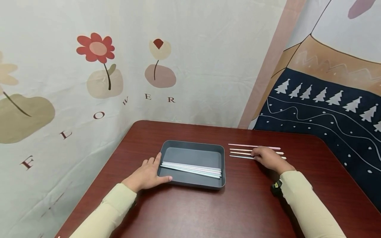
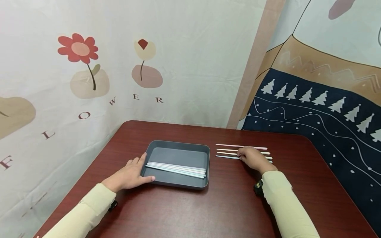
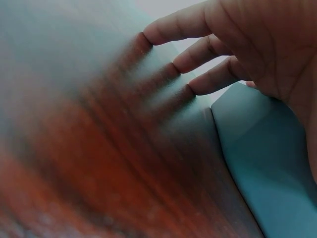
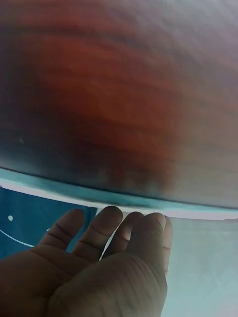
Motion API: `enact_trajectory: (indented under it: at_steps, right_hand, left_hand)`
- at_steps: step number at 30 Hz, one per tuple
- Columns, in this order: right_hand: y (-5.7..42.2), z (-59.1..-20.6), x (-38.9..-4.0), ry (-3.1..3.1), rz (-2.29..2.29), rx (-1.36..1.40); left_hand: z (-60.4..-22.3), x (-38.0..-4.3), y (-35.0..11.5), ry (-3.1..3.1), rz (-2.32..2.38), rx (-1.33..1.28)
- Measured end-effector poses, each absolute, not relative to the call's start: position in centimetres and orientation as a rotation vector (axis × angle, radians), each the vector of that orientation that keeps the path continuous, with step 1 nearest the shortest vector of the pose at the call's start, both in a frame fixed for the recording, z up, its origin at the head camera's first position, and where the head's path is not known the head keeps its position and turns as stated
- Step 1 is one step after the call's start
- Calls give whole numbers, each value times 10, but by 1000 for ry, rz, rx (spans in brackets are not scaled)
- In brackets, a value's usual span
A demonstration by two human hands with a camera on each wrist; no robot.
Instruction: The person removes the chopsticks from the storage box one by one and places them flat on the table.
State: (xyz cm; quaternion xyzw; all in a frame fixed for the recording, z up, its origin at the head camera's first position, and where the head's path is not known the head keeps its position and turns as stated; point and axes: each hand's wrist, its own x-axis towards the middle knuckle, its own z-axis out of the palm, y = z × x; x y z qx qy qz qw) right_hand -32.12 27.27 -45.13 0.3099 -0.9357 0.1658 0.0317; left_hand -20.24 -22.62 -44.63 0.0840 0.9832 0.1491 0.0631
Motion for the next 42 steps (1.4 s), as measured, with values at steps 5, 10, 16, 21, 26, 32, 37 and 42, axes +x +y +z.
enact_trajectory:
  at_steps: [5,10,16,21,26,32,37,42]
  right_hand:
    - [265,-447,-321,-2860,565,971]
    - [250,-443,-322,-2822,607,1011]
    - [224,-435,-324,-2785,629,1046]
    - [198,-426,-325,-2770,672,1065]
    - [170,-416,-325,-2774,723,1076]
    - [138,-408,-322,-2778,754,1130]
    - [115,-407,-321,-2792,788,1174]
    - [96,-409,-320,-2788,839,1220]
  left_hand:
    - [-446,-200,-226,2981,448,263]
    - [-447,-198,-227,2978,447,255]
    - [-447,-198,-228,2988,444,267]
    - [-447,-198,-229,2990,432,277]
    - [-448,-200,-229,2990,436,284]
    - [-447,-200,-230,2988,440,282]
    - [-445,-199,-229,2984,455,270]
    - [-444,-198,-229,2977,462,264]
